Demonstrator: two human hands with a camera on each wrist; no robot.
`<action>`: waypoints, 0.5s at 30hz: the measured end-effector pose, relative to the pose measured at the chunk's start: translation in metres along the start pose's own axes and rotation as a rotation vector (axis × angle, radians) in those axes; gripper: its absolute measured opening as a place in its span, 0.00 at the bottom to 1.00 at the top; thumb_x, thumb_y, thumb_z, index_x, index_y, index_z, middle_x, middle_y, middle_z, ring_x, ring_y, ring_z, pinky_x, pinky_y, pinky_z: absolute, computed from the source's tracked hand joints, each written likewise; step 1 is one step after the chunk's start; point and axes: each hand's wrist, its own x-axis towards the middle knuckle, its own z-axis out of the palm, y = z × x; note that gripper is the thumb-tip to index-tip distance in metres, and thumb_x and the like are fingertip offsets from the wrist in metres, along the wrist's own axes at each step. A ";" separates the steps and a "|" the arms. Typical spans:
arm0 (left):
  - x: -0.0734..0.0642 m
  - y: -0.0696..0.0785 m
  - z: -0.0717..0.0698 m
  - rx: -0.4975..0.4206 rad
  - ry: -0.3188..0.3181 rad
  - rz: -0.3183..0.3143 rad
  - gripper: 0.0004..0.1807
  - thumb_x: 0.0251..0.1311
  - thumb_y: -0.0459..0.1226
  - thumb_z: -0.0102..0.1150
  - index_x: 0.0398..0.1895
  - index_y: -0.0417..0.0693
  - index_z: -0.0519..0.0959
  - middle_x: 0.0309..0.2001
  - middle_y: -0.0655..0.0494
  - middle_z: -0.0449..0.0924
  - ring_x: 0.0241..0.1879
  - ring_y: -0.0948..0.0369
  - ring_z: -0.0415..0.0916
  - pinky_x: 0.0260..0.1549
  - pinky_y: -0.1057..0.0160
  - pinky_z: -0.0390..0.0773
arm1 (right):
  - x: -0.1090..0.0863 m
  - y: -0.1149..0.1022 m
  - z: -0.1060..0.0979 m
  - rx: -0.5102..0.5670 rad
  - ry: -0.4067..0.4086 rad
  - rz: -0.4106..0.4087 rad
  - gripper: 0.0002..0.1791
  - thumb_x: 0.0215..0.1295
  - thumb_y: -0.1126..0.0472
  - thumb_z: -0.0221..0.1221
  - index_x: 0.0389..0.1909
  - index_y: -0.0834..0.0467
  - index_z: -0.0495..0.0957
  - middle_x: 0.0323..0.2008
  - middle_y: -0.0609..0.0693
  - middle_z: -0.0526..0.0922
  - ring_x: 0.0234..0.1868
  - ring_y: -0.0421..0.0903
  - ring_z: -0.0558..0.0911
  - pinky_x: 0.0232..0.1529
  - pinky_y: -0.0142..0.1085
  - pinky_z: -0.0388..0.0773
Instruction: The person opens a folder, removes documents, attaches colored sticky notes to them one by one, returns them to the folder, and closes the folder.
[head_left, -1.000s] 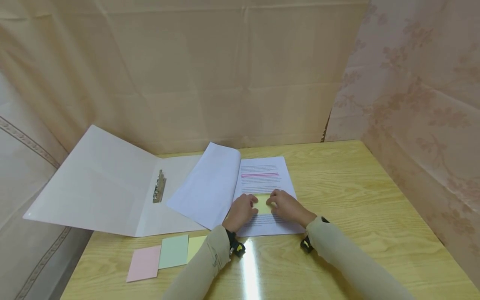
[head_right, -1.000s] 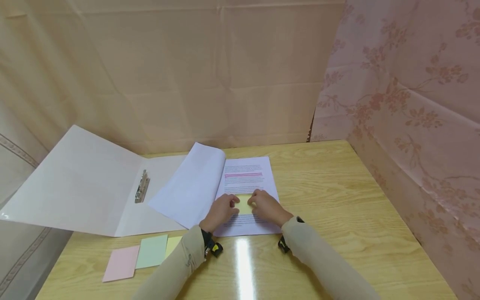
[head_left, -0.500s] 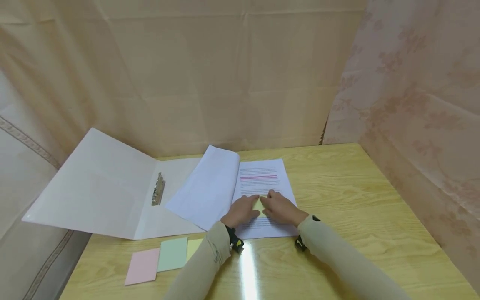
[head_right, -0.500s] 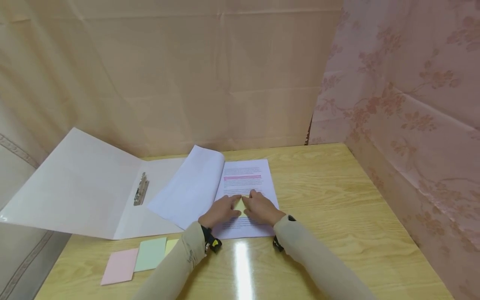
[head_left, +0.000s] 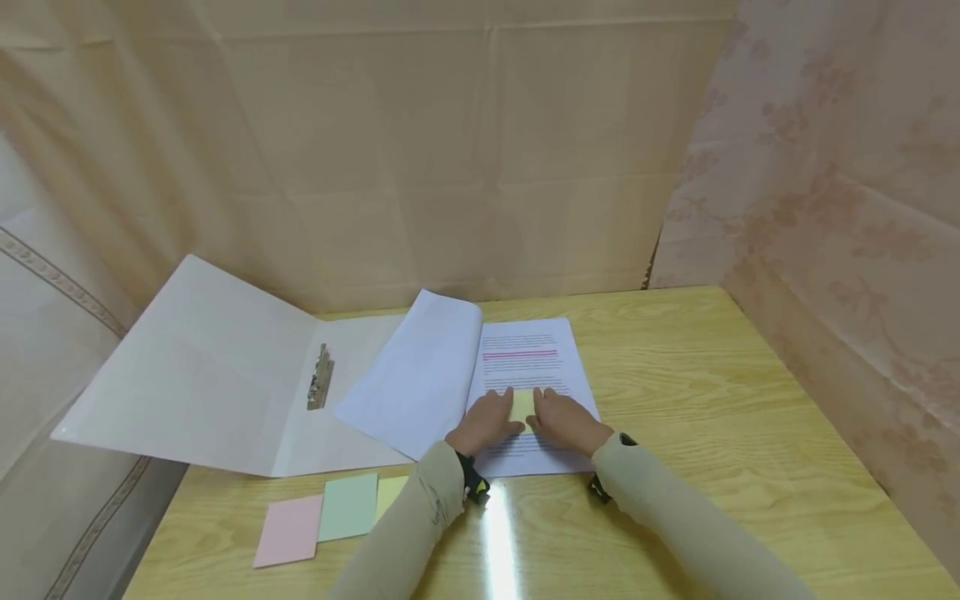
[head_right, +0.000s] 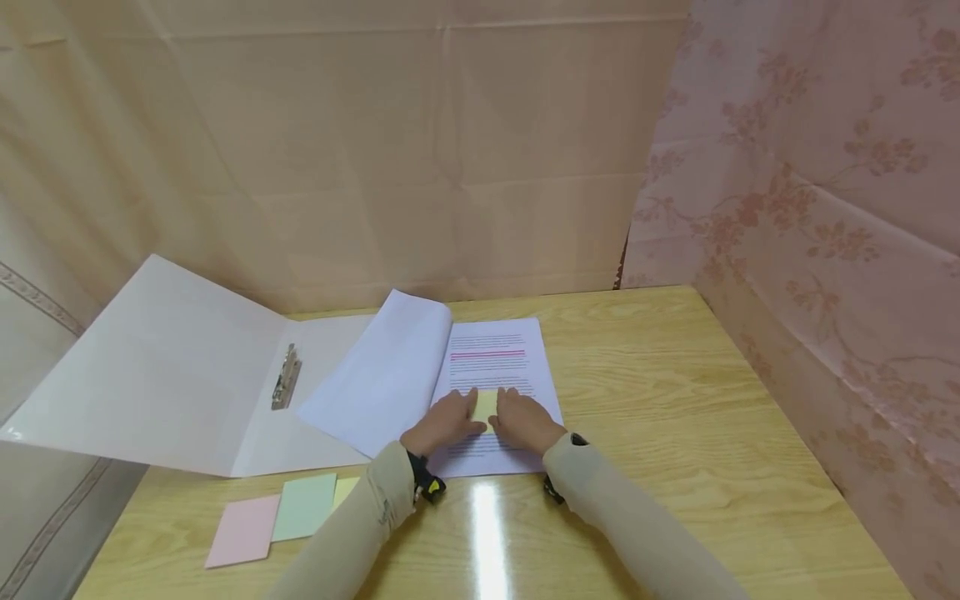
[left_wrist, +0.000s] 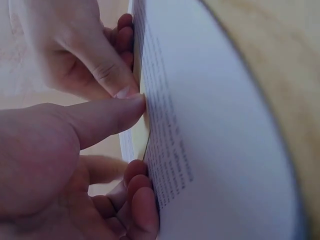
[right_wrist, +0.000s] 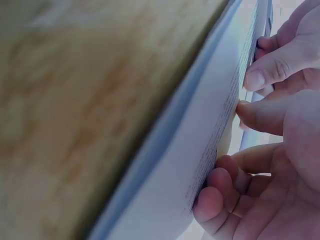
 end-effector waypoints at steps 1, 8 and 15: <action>0.000 0.001 0.000 -0.002 -0.002 -0.017 0.39 0.63 0.47 0.60 0.70 0.34 0.62 0.58 0.34 0.75 0.57 0.46 0.75 0.57 0.52 0.73 | 0.000 0.000 0.000 0.002 0.001 0.003 0.30 0.72 0.57 0.52 0.62 0.78 0.63 0.51 0.73 0.75 0.50 0.66 0.80 0.55 0.52 0.76; -0.002 0.002 -0.002 0.017 0.005 -0.035 0.37 0.65 0.48 0.58 0.71 0.39 0.62 0.56 0.36 0.74 0.54 0.47 0.75 0.54 0.52 0.75 | 0.000 0.003 -0.001 0.024 -0.023 -0.008 0.30 0.74 0.57 0.50 0.69 0.71 0.59 0.58 0.76 0.70 0.57 0.68 0.76 0.60 0.54 0.72; -0.006 0.001 -0.001 0.064 0.019 0.054 0.33 0.65 0.47 0.58 0.71 0.47 0.65 0.48 0.39 0.79 0.47 0.49 0.77 0.45 0.54 0.77 | -0.002 0.001 -0.004 0.062 -0.088 0.000 0.29 0.74 0.57 0.48 0.73 0.58 0.58 0.58 0.78 0.70 0.54 0.68 0.77 0.58 0.57 0.72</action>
